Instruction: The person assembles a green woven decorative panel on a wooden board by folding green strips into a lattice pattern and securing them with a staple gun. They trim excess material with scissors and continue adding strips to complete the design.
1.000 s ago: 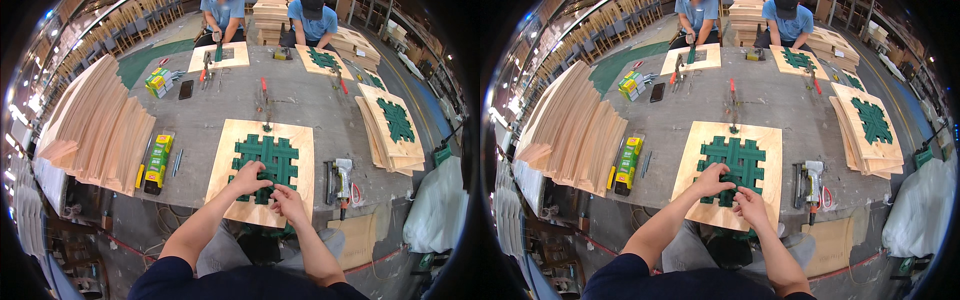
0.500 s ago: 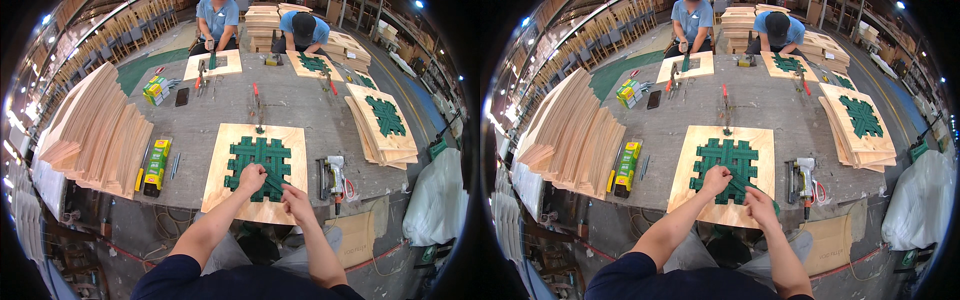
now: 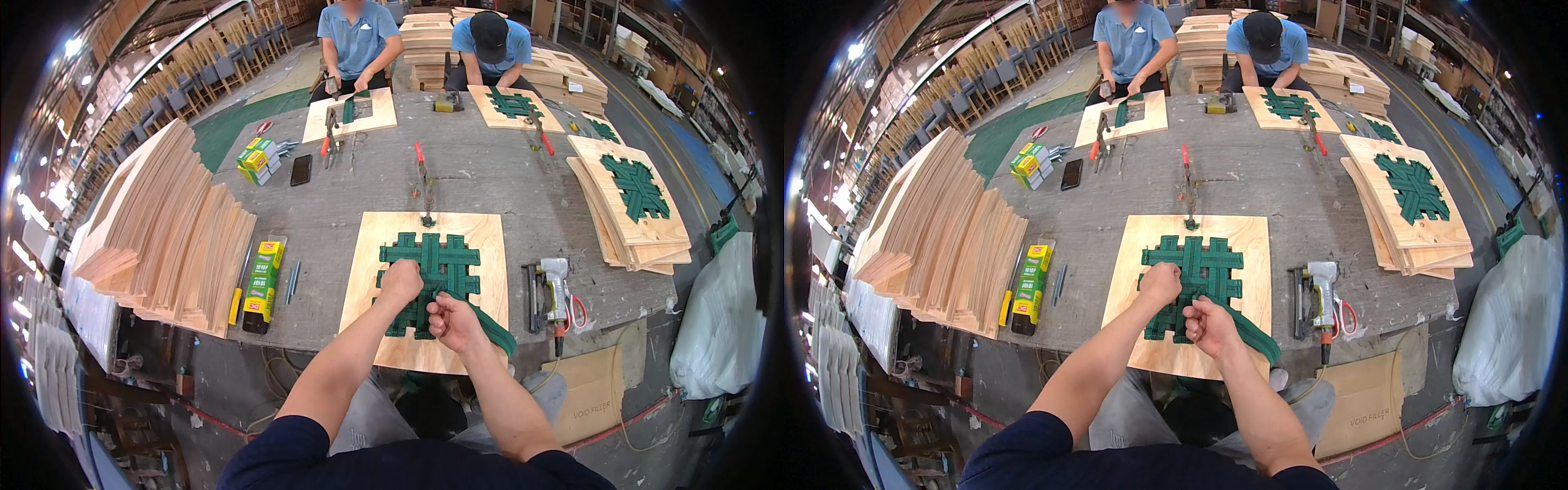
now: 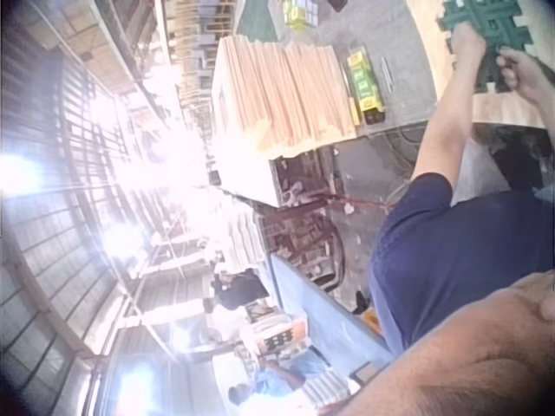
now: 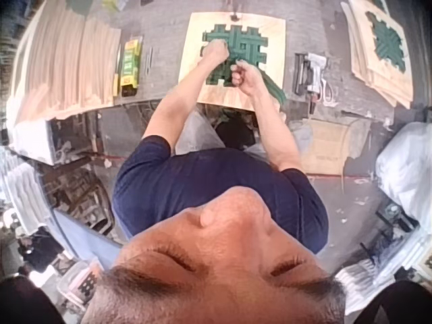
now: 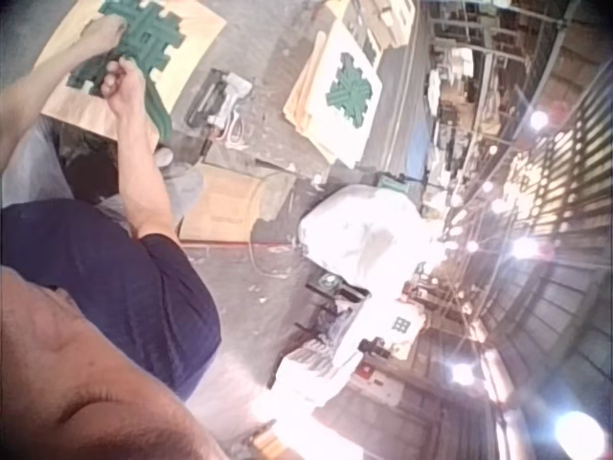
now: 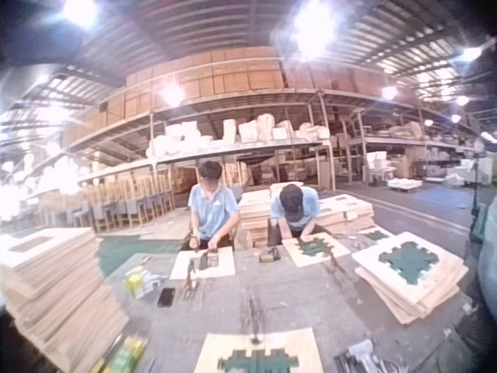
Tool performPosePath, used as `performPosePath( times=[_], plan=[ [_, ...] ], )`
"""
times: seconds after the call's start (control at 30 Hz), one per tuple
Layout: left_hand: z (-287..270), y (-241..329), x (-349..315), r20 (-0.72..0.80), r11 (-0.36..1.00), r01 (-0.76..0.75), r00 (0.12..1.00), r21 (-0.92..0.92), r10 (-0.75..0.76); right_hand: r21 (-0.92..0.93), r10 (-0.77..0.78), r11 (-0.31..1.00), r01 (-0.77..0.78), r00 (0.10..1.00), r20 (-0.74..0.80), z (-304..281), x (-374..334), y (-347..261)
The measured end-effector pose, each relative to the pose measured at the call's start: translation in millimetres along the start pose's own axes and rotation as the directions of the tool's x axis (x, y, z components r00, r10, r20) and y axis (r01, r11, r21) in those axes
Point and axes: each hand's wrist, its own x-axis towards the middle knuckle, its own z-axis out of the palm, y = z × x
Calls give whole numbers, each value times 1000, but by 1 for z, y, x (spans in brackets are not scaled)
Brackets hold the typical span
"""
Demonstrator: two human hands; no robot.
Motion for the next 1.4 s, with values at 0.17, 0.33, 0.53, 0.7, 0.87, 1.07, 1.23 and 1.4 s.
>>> performPosePath(
  times=[0.17, 0.33, 0.53, 0.7, 0.87, 1.07, 1.23, 1.4],
  plan=[
    [-13, -12, 26, 240, 992, 101, 967, -69, -82, 342, 13, 939, -29, 999, 49, 5, 23, 1],
    [-20, -4, 35, 442, 931, 247, 891, -269, -109, 426, 94, 900, -87, 996, 3, 8, 57, -17],
    [-21, -14, 36, 474, 891, 282, 876, -355, -89, 309, 199, 931, -193, 980, 12, 5, 63, -19],
    [-18, -12, 41, 467, 887, 310, 875, -343, -125, 330, 212, 922, -203, 977, 10, 10, 65, -20],
    [-10, -2, 41, 424, 907, 262, 899, -329, -106, 471, 76, 882, -5, 988, -132, 28, 69, -12],
    [-10, -16, 26, 371, 934, 242, 919, -264, -134, -332, -325, 908, 254, 928, -179, 15, -22, 17],
    [-20, -2, 34, 434, 940, 236, 894, -245, -111, -986, -851, -16, 167, 515, 101, -69, -112, -23],
    [-31, 5, 44, 358, 974, 194, 923, -118, -140, -979, -745, -165, -123, 666, 42, -96, -146, -21]
  ],
)
